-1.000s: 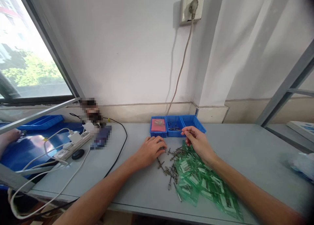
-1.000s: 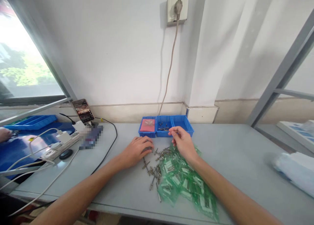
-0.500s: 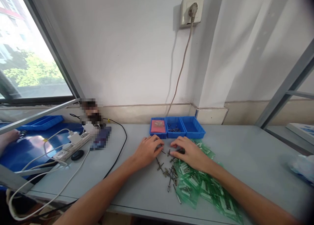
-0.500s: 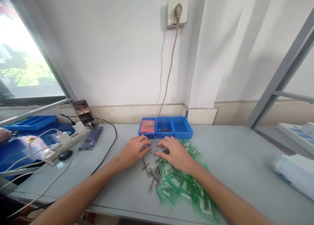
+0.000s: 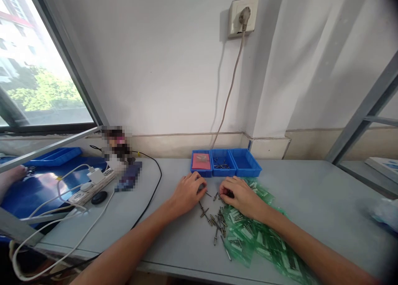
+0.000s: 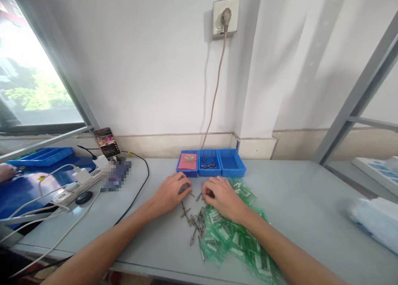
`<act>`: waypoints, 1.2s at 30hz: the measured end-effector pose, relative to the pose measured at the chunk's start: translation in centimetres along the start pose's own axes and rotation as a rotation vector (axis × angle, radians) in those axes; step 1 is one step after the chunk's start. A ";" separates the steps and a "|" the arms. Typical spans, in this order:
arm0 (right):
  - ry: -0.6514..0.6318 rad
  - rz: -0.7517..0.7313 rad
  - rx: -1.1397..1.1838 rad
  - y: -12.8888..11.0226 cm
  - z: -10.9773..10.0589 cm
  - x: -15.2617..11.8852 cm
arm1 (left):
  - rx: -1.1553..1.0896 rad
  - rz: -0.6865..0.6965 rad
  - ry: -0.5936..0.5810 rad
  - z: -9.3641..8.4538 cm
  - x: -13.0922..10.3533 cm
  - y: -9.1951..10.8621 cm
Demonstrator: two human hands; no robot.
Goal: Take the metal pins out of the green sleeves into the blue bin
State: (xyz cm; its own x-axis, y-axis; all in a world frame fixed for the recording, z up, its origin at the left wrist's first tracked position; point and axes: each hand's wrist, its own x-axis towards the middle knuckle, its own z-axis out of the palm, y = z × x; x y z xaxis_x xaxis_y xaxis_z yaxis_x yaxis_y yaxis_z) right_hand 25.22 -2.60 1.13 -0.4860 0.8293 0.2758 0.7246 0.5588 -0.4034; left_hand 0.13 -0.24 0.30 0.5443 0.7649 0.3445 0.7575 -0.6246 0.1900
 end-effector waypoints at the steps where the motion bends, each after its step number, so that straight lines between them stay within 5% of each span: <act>1: 0.000 0.008 0.000 0.0 0.0 0.0 | 0.001 -0.001 0.000 0.0 0.0 0.0; 12: 0.012 0.059 -0.012 -0.5 0.2 0.0 | 0.000 -0.007 -0.016 0.1 0.0 0.1; 20: 0.168 0.211 0.222 0.1 0.0 0.3 | 0.003 -0.003 -0.020 0.2 0.0 0.0; 28: 0.307 0.119 0.342 0.5 -0.3 0.5 | 0.006 0.000 -0.024 0.2 0.0 -0.1; 36: 0.349 0.245 0.497 0.3 -0.9 0.7 | 0.017 -0.004 -0.038 0.0 0.0 0.1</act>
State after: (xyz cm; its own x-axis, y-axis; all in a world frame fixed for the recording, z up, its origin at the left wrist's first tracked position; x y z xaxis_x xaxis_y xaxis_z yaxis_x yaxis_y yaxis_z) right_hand 25.51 -1.85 1.96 -0.0871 0.9297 0.3578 0.4414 0.3581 -0.8228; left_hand 0.19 -0.31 0.33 0.5545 0.7729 0.3084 0.7655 -0.6191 0.1753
